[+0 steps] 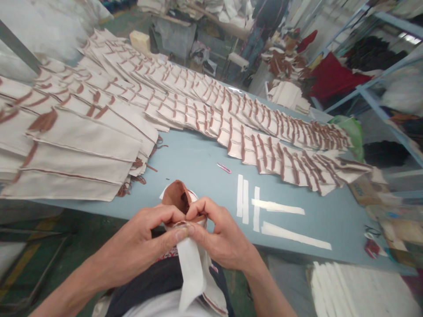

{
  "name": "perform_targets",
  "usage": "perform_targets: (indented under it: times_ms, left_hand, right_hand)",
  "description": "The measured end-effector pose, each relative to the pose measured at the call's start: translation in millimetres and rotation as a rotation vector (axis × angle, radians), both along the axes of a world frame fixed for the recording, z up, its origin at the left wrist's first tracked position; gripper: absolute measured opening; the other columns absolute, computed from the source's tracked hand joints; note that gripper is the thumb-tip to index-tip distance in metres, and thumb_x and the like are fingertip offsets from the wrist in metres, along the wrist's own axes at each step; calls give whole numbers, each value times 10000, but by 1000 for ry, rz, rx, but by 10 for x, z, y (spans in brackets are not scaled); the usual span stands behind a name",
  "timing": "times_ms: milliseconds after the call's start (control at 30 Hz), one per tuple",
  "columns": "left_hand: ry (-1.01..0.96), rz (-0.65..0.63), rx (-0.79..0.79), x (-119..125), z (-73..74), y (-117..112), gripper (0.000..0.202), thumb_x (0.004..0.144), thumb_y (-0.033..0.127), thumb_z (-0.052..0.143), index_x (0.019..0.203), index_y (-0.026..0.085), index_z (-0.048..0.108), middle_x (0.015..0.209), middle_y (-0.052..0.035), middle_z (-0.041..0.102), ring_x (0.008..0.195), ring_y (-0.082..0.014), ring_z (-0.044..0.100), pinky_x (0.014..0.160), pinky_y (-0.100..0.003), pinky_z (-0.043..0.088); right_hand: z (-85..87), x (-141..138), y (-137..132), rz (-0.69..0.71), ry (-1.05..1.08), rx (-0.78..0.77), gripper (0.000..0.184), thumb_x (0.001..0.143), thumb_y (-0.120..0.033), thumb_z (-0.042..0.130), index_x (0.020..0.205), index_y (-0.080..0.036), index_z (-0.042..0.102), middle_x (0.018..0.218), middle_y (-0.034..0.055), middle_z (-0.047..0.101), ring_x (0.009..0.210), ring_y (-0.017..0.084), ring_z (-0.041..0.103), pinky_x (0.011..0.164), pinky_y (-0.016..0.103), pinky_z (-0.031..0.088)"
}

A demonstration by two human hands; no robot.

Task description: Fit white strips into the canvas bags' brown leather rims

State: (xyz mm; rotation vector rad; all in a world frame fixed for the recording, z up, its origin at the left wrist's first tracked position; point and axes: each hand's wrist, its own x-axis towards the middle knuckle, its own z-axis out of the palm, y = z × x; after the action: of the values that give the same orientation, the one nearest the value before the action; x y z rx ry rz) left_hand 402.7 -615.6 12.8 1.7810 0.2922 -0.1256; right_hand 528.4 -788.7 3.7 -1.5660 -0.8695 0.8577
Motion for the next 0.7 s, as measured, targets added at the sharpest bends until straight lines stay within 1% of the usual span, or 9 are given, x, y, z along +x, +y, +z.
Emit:
perform_targets:
  times_ms: [100,200,233,400,533,600,700]
  left_hand:
    - [-8,12,-123,-8,-92,10,365,1007,444,655,746,189,679,699,38,589,649,-129,513,585,-208,411]
    - [-10,18,-194,-25,-160,21,366,1007,455,659,765,182,685,705,33,566,657,-131,498,588,-207,421]
    - [-5,22,-198,-30,-171,20,358,1004,455,662,775,182,690,712,31,569,661,-133,501,592,-207,428]
    - [29,69,-157,-41,-184,-22,366,1001,474,624,778,188,680,683,28,583,627,-135,504,563,-209,422]
    - [41,105,-120,-46,-189,-61,370,1005,467,592,767,191,657,639,38,562,589,-131,501,538,-212,390]
    - [29,105,-78,-47,-178,-71,351,1007,430,576,755,196,644,629,45,558,577,-129,503,535,-213,382]
    - [-19,108,37,-38,-159,-80,304,980,332,567,710,200,618,627,53,556,577,-119,491,540,-213,361]
  right_hand:
    - [-1,16,-14,11,-4,5,103,1009,-311,679,991,-221,632,917,-5,703,778,146,598,705,259,477]
    - [2,39,-37,27,-79,7,16,994,-234,648,1003,-222,652,933,-3,714,820,153,618,771,269,499]
    - [0,45,-42,28,-106,6,20,991,-215,641,1001,-222,657,934,-1,717,832,156,626,791,274,503]
    - [-26,74,-47,47,-223,31,70,1021,-193,634,980,-226,679,923,11,734,835,163,657,823,286,514]
    - [-28,114,-56,76,-403,93,98,1056,-197,635,978,-213,693,920,45,764,870,185,699,827,300,530]
    - [-25,132,-64,100,-503,97,119,1077,-209,621,987,-213,699,907,58,785,863,194,715,814,308,538]
    - [-25,140,-72,122,-654,71,166,1110,-232,580,1001,-216,704,903,71,811,851,206,740,809,321,549]
